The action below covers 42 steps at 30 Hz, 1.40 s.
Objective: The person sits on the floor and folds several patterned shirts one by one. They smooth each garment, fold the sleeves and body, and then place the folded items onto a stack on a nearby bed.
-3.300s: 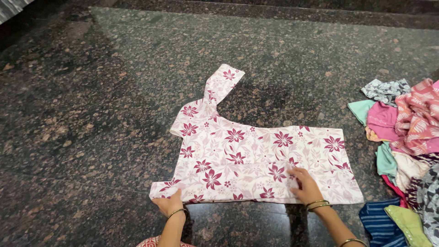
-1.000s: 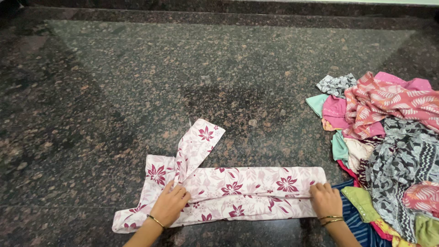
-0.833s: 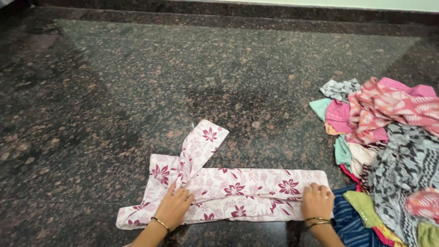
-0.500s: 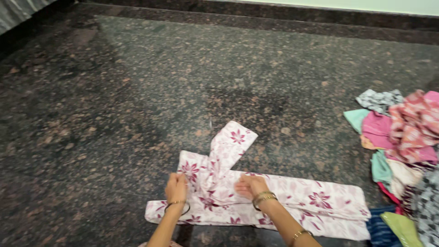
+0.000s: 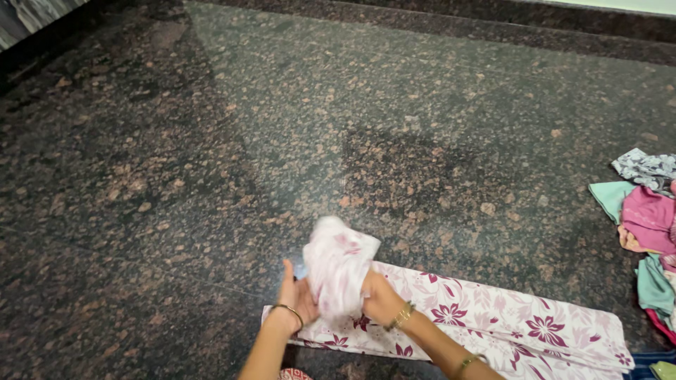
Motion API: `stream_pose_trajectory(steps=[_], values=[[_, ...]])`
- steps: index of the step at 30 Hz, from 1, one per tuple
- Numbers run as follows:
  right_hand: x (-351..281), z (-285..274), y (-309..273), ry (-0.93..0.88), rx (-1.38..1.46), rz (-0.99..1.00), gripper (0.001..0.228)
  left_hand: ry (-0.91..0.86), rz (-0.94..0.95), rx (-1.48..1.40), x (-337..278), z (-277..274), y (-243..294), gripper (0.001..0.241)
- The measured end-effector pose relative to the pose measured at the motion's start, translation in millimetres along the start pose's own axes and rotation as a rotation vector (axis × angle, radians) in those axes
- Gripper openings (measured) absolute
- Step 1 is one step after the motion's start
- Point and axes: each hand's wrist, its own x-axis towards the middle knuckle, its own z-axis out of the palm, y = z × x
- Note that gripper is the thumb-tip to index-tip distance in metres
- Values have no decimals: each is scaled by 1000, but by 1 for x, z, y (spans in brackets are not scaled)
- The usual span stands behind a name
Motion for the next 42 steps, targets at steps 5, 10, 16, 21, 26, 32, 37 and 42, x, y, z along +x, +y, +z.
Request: stream_pose_trajectory(steps=[5,10,16,21,26,32,37,42], values=[[-51,-2,-59,-568,-458,-240,37,-362,106,168,13,-9,18,79],[-59,-2,-37,102,-33,383,32,-129,206,558,44,-24,19,41],[-18,13,-18,186,-398,380,23,-113,185,240,23,-30,29,43],[3,42,-53,-229,-839,678,59,153,93,351,16,-24,31,85],[3,44,-66,-239,-881,576,60,177,279,650,44,-10,25,43],[-15,14,-27,141,-644,646,68,67,380,325,47,-9,32,41],[-28,-2,-3,44,-710,629,56,34,-35,218,10,-17,35,35],[-19,4,3,48,-687,697,57,-230,240,263,-8,-11,32,32]])
